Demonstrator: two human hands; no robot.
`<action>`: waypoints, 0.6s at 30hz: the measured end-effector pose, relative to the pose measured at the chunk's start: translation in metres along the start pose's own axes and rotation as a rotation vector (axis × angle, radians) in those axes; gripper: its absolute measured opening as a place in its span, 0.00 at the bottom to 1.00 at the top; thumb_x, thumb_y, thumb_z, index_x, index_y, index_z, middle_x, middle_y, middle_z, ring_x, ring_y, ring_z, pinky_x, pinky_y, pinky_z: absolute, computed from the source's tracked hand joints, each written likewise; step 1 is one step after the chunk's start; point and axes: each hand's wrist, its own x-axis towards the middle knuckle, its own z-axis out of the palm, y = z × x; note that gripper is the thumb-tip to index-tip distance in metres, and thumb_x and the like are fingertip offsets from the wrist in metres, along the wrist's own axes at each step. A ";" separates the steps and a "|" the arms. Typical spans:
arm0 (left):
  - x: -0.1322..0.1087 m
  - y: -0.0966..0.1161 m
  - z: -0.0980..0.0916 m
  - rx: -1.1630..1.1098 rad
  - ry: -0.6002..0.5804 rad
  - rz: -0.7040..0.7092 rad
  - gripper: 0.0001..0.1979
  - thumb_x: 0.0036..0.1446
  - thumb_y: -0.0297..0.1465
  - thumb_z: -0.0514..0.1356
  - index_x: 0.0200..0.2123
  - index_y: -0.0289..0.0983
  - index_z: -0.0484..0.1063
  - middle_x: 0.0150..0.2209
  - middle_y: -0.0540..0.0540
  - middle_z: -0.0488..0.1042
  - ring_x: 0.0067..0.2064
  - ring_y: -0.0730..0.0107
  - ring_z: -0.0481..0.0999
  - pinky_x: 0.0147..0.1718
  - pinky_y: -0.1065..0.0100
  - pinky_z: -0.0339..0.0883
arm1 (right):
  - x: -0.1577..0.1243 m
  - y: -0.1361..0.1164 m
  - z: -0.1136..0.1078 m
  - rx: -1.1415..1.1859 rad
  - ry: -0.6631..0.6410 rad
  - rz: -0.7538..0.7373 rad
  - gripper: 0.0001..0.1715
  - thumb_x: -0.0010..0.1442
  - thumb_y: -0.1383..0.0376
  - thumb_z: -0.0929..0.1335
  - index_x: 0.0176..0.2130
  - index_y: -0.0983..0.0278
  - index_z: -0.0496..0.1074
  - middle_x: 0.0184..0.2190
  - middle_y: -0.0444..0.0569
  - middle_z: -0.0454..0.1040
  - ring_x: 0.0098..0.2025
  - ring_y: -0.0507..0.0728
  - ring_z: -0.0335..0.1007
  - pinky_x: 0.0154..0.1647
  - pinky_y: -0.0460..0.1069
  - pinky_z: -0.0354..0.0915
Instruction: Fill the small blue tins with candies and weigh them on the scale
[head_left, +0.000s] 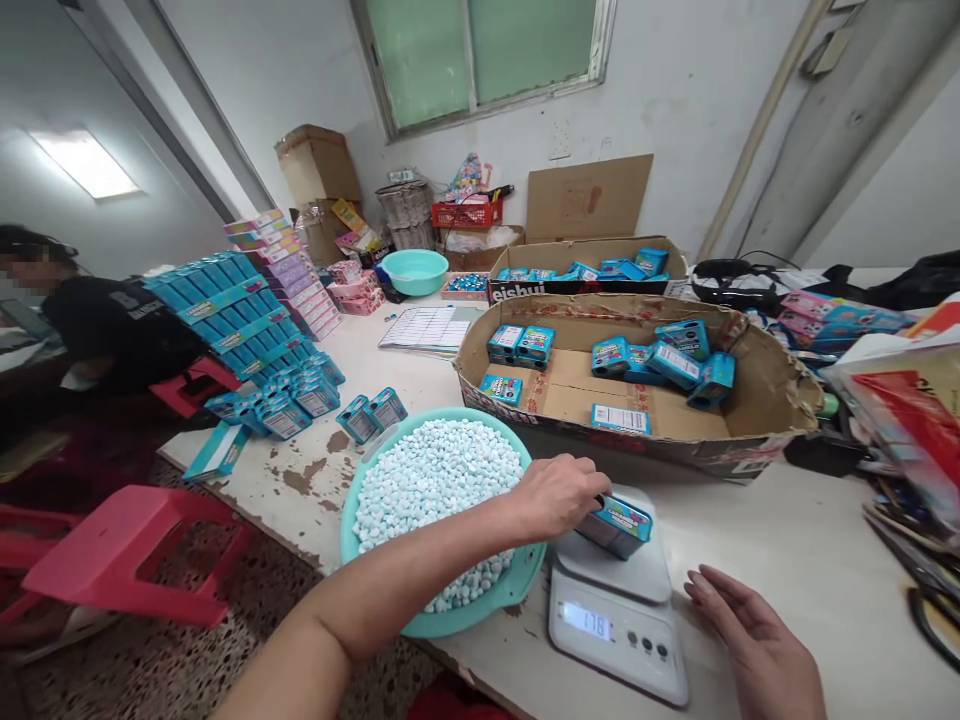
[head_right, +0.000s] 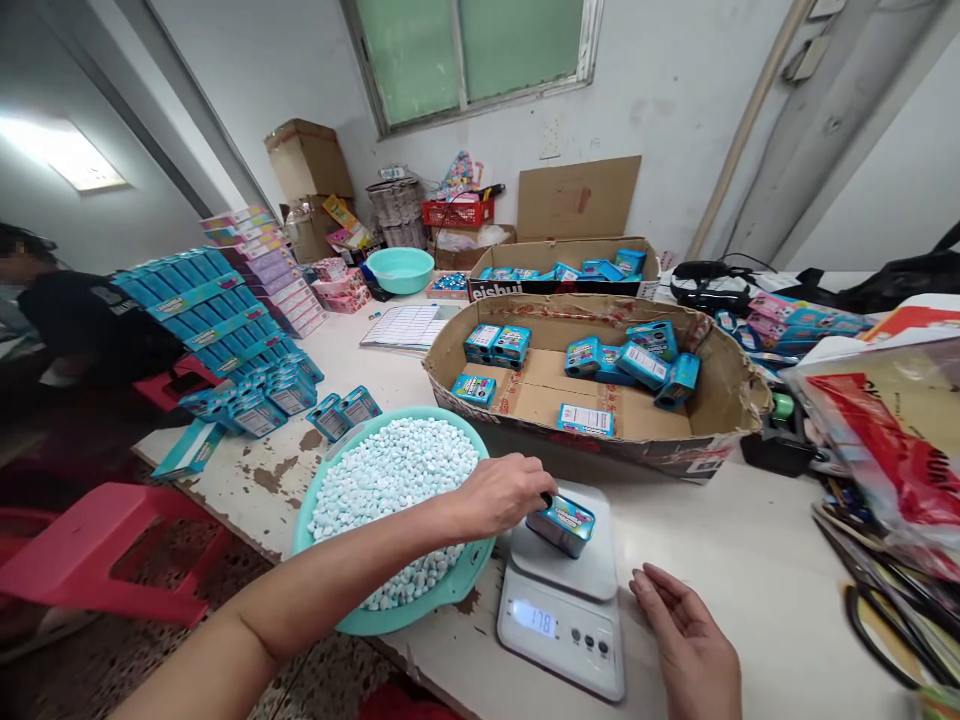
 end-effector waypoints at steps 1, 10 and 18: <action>-0.004 -0.002 -0.003 -0.029 0.016 -0.001 0.12 0.61 0.34 0.52 0.46 0.43 0.70 0.44 0.49 0.72 0.45 0.67 0.71 0.36 0.69 0.63 | -0.001 -0.001 0.000 -0.008 0.006 0.010 0.45 0.26 0.43 0.74 0.41 0.65 0.72 0.40 0.54 0.76 0.48 0.68 0.70 0.47 0.56 0.68; -0.083 -0.069 -0.011 -0.008 0.052 -0.550 0.12 0.58 0.31 0.54 0.43 0.37 0.71 0.45 0.42 0.72 0.48 0.58 0.70 0.44 0.63 0.63 | -0.011 -0.017 -0.011 -0.057 0.068 0.040 0.40 0.27 0.47 0.74 0.39 0.65 0.74 0.38 0.54 0.77 0.49 0.69 0.69 0.43 0.54 0.68; -0.105 -0.089 -0.001 -0.319 0.180 -0.518 0.07 0.52 0.29 0.56 0.32 0.37 0.73 0.35 0.46 0.75 0.39 0.62 0.73 0.38 0.66 0.62 | -0.016 -0.021 -0.007 -0.021 0.056 0.065 0.42 0.24 0.47 0.74 0.39 0.65 0.73 0.39 0.54 0.76 0.50 0.69 0.68 0.46 0.53 0.67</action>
